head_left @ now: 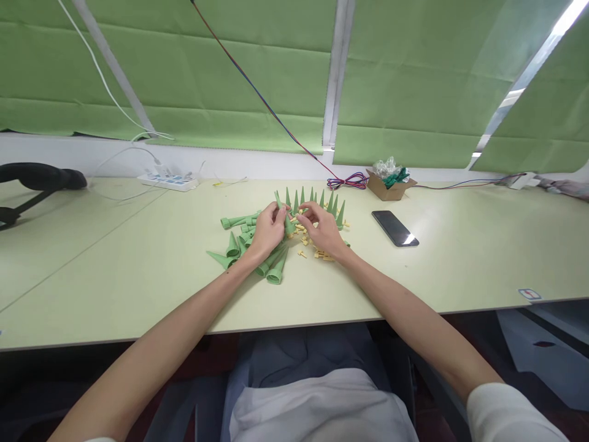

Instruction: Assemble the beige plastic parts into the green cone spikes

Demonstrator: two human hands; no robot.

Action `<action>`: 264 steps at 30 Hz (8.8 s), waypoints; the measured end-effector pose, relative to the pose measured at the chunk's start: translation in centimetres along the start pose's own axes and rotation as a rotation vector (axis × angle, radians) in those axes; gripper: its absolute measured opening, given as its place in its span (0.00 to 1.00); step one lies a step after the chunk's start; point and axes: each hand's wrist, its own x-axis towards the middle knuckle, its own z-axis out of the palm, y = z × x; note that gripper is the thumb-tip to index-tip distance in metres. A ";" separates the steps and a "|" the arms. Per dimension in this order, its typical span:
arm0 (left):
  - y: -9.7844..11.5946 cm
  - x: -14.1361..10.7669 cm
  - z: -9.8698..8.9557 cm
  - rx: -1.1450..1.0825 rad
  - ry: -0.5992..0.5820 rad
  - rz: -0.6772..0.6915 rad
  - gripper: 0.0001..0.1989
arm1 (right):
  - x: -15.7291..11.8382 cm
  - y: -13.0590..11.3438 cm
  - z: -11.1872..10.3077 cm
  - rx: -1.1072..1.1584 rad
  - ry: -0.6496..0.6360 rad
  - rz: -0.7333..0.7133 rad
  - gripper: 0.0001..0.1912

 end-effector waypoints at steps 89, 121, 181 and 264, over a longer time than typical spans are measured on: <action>0.7 -0.1 0.0 -0.264 -0.150 -0.221 0.28 | 0.0 -0.2 -0.2 -0.089 0.110 -0.030 0.14; 0.5 -0.3 -0.3 -0.115 -0.159 -0.067 0.20 | 0.1 -0.3 -0.2 -0.164 0.078 0.082 0.20; 0.8 -0.5 -0.1 0.117 -0.098 0.049 0.12 | 0.0 -0.3 -0.1 -0.131 0.133 0.032 0.21; 1.2 -0.3 0.1 -0.213 -0.147 -0.160 0.18 | -0.1 -0.3 -0.2 -0.114 0.145 0.036 0.21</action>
